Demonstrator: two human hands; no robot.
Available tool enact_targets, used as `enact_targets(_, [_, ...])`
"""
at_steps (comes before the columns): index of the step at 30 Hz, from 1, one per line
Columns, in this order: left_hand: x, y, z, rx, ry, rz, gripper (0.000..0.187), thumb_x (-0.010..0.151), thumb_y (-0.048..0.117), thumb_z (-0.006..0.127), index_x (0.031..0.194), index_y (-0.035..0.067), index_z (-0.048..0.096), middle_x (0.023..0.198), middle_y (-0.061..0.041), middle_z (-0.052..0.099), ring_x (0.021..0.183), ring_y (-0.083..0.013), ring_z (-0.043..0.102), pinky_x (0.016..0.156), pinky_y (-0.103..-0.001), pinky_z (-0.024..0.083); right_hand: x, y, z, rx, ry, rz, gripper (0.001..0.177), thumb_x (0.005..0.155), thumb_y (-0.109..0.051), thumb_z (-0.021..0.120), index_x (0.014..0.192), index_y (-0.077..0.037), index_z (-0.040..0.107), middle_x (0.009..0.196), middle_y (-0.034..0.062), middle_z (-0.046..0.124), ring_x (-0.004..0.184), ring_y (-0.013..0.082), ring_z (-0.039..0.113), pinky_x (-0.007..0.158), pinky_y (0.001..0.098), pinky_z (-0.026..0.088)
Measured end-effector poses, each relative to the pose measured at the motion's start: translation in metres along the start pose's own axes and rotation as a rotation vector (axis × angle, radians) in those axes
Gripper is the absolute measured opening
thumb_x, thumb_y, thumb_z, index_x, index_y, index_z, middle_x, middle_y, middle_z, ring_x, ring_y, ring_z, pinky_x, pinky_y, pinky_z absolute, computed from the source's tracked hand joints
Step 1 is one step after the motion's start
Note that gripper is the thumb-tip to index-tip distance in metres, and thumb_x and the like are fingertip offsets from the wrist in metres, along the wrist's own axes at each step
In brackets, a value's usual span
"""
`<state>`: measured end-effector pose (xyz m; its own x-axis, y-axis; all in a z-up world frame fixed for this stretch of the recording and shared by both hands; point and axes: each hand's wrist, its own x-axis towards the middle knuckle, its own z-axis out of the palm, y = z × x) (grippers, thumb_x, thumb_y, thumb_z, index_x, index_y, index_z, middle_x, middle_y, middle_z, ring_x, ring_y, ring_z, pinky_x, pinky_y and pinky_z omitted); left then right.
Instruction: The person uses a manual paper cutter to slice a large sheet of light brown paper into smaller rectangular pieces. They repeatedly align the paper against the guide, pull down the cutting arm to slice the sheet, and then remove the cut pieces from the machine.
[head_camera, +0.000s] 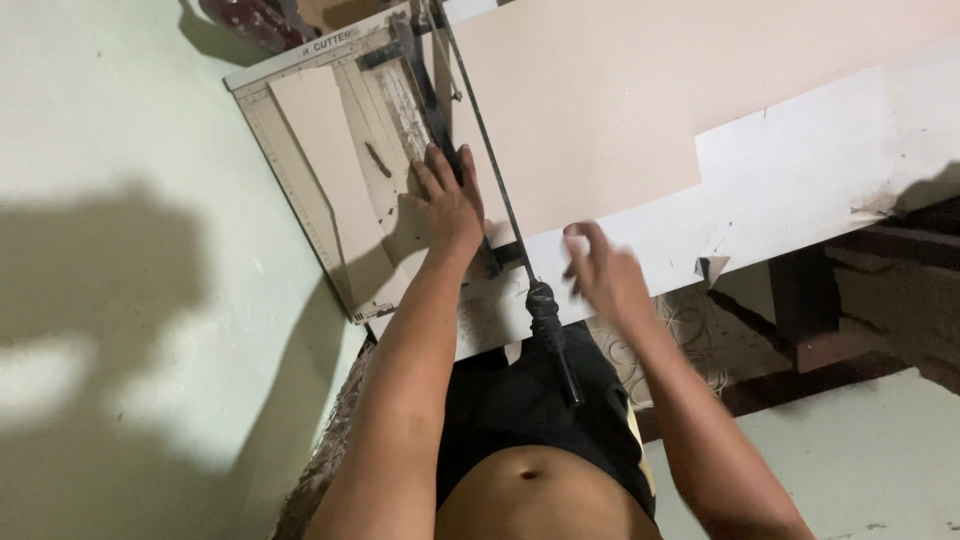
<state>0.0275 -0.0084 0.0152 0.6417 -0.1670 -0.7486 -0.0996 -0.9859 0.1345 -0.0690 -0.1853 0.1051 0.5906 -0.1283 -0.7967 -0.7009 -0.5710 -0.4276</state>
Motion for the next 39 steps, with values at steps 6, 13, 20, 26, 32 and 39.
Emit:
enact_targets(6, [0.005,-0.001,0.003,0.037,-0.039,-0.037,0.115,0.085,0.03,0.082,0.164,0.01,0.0,0.161,-0.036,-0.013,0.147,-0.0608,-0.007,0.107,-0.083,0.02,-0.057,0.0,0.076,-0.404,-0.18,0.039,0.085,0.096,-0.04,0.056,0.164,-0.018,0.01,0.095,0.0291,0.075,0.093,0.0484,0.074,0.085,0.0571,0.06])
enact_targets(13, [0.012,-0.003,0.009,-0.055,-0.026,-0.019,0.115,0.085,0.025,0.082,0.164,0.013,0.0,0.163,-0.032,-0.014,0.149,-0.0571,-0.011,0.11,-0.083,0.014,-0.033,0.057,0.107,-0.407,0.015,-0.194,0.081,0.097,-0.019,0.052,0.165,-0.011,0.009,0.091,0.0275,0.075,0.083,0.0488,0.075,0.072,0.0583,0.059])
enact_targets(20, [0.009,-0.004,0.009,-0.056,-0.033,-0.034,0.114,0.083,0.022,0.082,0.164,0.014,0.002,0.162,-0.033,-0.014,0.149,-0.0569,-0.011,0.109,-0.083,0.015,0.024,0.142,0.183,-0.771,0.306,-0.321,0.083,0.096,-0.023,0.052,0.168,-0.009,0.012,0.083,0.0118,0.076,0.064,0.0296,0.076,0.057,0.0415,0.061])
enact_targets(26, [-0.01,-0.001,0.005,-0.069,0.056,-0.031,0.103,0.089,0.02,0.078,0.166,0.015,0.009,0.167,-0.026,-0.013,0.153,-0.0502,-0.005,0.112,-0.081,0.008,-0.041,0.075,0.107,-0.246,-0.014,-0.15,0.097,0.091,-0.04,0.066,0.165,-0.023,0.006,0.093,0.0212,0.077,0.087,0.0452,0.076,0.075,0.0529,0.06])
enact_targets(32, [-0.006,-0.005,0.053,0.204,0.189,0.281,0.046,0.091,0.021,0.069,0.125,0.019,0.039,0.126,-0.013,0.026,0.117,-0.036,0.025,0.091,-0.062,0.025,-0.054,0.021,0.012,0.051,-0.09,-0.057,0.059,0.101,-0.057,0.043,0.151,-0.029,0.053,0.095,0.0163,0.079,0.096,0.0355,0.078,0.083,0.0487,0.057])
enact_targets(39, [-0.026,-0.044,0.124,0.568,0.291,0.719,0.024,0.093,0.022,0.057,0.076,0.023,0.074,0.076,0.002,0.074,0.075,-0.0188,0.062,0.067,-0.038,0.047,0.147,0.108,0.106,0.519,-0.166,-0.214,0.054,0.1,-0.018,0.052,0.152,-0.002,0.048,0.132,0.0236,0.055,0.128,0.0475,0.055,0.102,0.0615,0.052])
